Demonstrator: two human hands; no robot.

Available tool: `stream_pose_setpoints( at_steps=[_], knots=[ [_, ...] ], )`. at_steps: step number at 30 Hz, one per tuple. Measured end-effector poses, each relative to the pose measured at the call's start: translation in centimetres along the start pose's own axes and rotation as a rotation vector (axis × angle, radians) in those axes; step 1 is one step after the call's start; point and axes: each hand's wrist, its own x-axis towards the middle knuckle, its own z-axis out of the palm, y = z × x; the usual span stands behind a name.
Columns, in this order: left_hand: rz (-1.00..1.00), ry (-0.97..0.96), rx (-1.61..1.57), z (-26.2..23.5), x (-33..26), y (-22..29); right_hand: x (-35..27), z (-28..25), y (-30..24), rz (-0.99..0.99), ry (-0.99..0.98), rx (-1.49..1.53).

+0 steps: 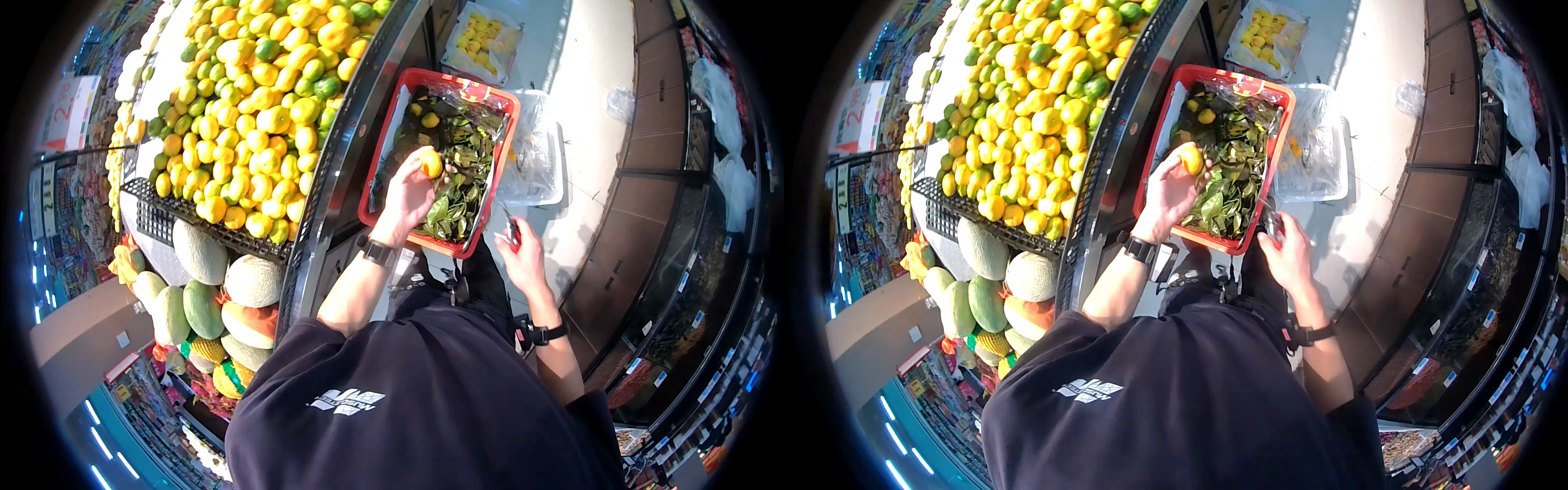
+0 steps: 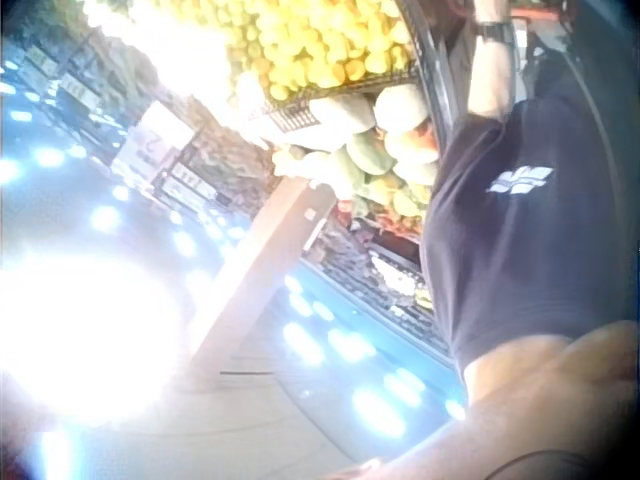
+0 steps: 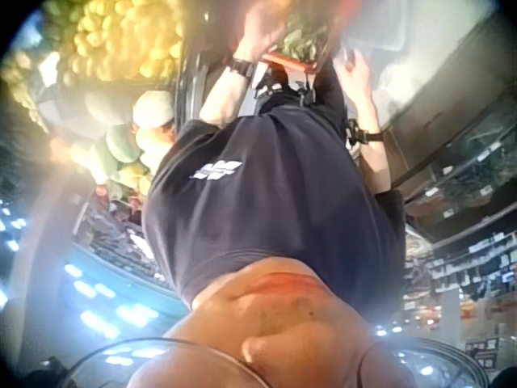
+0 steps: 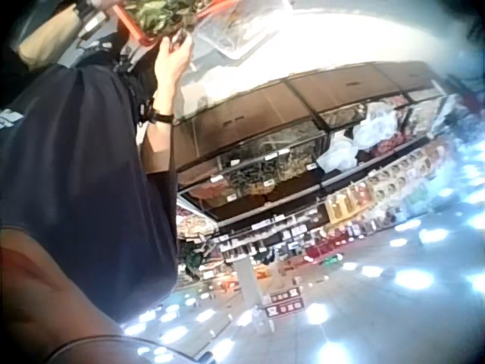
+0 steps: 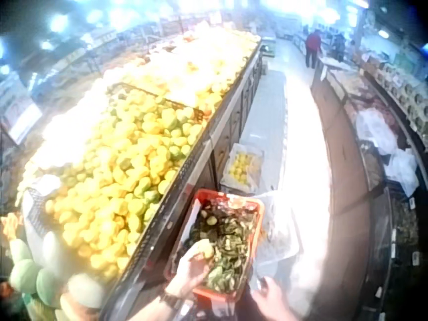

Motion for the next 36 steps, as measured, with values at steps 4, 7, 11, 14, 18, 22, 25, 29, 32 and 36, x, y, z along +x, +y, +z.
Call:
stream_pose_setpoints(
  at_steps=[4, 7, 11, 14, 18, 22, 25, 29, 32, 36],
  knots=[
    [0.050, 0.004, -0.054, 0.3, -3.6, 0.0, -0.5, 3.1, -5.4, -0.202, -0.021, 0.023],
    [0.078, -0.007, -0.119, 0.1, -5.3, 0.5, -2.1, 4.9, -8.7, -0.164, -0.072, 0.010],
    [0.096, -0.061, -0.185, -0.1, -7.1, 1.1, -3.3, 7.7, -9.4, -0.171, -0.007, -0.024],
    [0.168, -0.089, -0.168, 0.4, -8.1, 1.1, -3.9, 8.9, -9.6, -0.217, 0.041, -0.099],
    [0.237, -0.140, -0.112, 0.5, -9.0, 0.9, -4.4, 9.8, -10.4, -0.240, 0.062, -0.110],
    [0.278, -0.208, -0.081, 0.5, -10.1, 0.6, -5.2, 10.4, -11.4, -0.224, 0.052, -0.079],
    [0.306, -0.243, -0.040, 0.5, -10.8, 0.7, -5.3, 11.0, -11.4, -0.163, 0.025, -0.064],
    [0.319, -0.246, 0.020, 0.3, -11.4, 0.7, -5.5, 11.4, -11.6, -0.138, 0.006, -0.055],
    [0.328, -0.224, 0.067, 0.3, -11.9, 0.5, -5.4, 11.7, -11.5, -0.144, 0.008, -0.036],
    [0.324, -0.214, 0.086, 0.5, -12.4, 0.3, -5.7, 11.8, -12.0, -0.134, 0.020, -0.032]
  ],
)
